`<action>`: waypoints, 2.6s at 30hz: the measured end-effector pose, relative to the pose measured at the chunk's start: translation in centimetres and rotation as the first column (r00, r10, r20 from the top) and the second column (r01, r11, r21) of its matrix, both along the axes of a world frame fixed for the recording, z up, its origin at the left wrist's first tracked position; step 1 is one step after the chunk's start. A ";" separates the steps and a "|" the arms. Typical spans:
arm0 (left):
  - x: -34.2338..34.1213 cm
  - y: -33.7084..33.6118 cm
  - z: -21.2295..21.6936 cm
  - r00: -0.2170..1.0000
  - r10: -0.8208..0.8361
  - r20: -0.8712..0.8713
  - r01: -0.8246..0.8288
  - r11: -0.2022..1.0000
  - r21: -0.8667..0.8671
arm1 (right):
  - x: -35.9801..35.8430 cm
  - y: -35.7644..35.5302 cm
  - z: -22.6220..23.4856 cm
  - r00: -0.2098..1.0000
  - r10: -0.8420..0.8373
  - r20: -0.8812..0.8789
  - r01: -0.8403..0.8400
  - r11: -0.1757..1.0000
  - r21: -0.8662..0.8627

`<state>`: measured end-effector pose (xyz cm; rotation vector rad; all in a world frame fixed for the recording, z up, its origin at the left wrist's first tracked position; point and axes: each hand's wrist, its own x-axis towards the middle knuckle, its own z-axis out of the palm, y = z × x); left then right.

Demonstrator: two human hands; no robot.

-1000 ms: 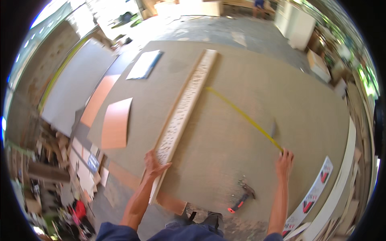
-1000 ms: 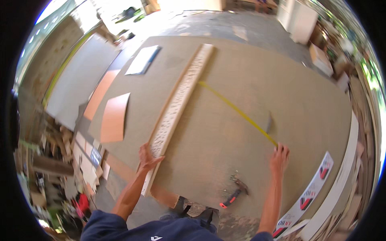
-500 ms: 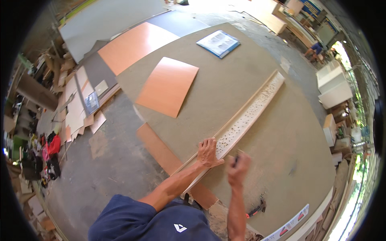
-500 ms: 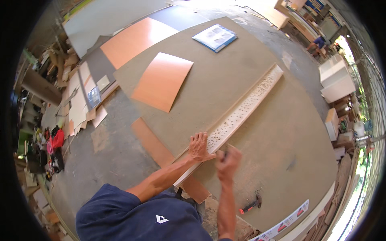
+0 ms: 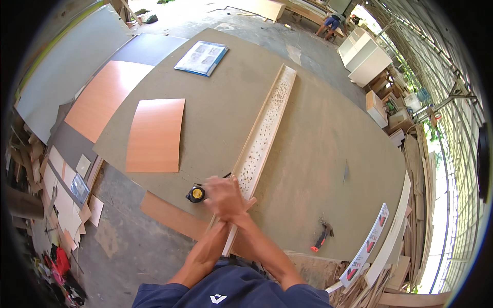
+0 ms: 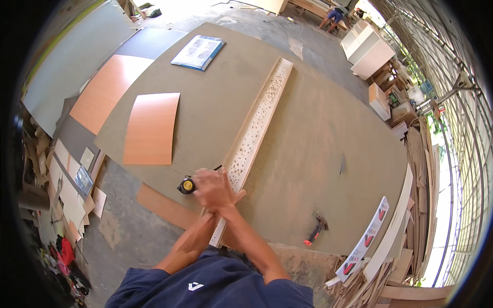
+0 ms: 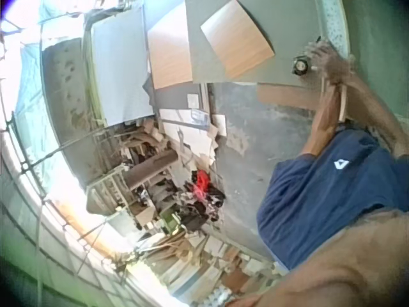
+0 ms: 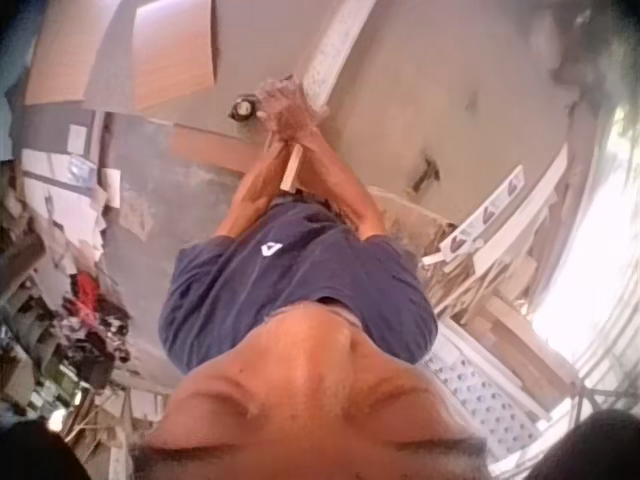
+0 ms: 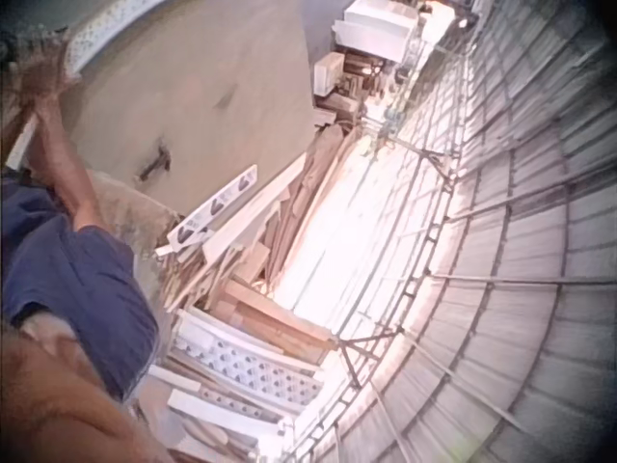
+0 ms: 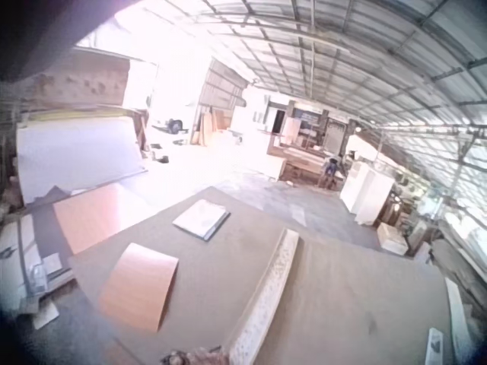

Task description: The person measures a wooden board with a tape measure, hammers nails into a long wooden strip on a workbench, and moves several boards between the wall and the table.

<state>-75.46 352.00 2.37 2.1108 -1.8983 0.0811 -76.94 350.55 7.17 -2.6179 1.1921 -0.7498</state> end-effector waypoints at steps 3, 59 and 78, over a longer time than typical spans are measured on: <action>1.0 -1.7 -2.4 0.949 -0.017 -0.315 0.015 1.000 -0.006 | -9.4 1.7 -3.4 0.921 -0.333 0.202 0.332 0.943 0.037; 0.6 -13.7 -1.9 0.900 -0.028 -0.434 0.171 0.940 0.294 | -13.7 -7.5 -4.4 0.743 -0.655 0.136 0.645 0.756 0.110; 0.7 -14.0 -1.3 0.900 -0.008 -0.435 0.148 0.946 0.289 | -14.8 -18.1 -4.3 0.600 -0.784 0.160 0.688 0.607 0.398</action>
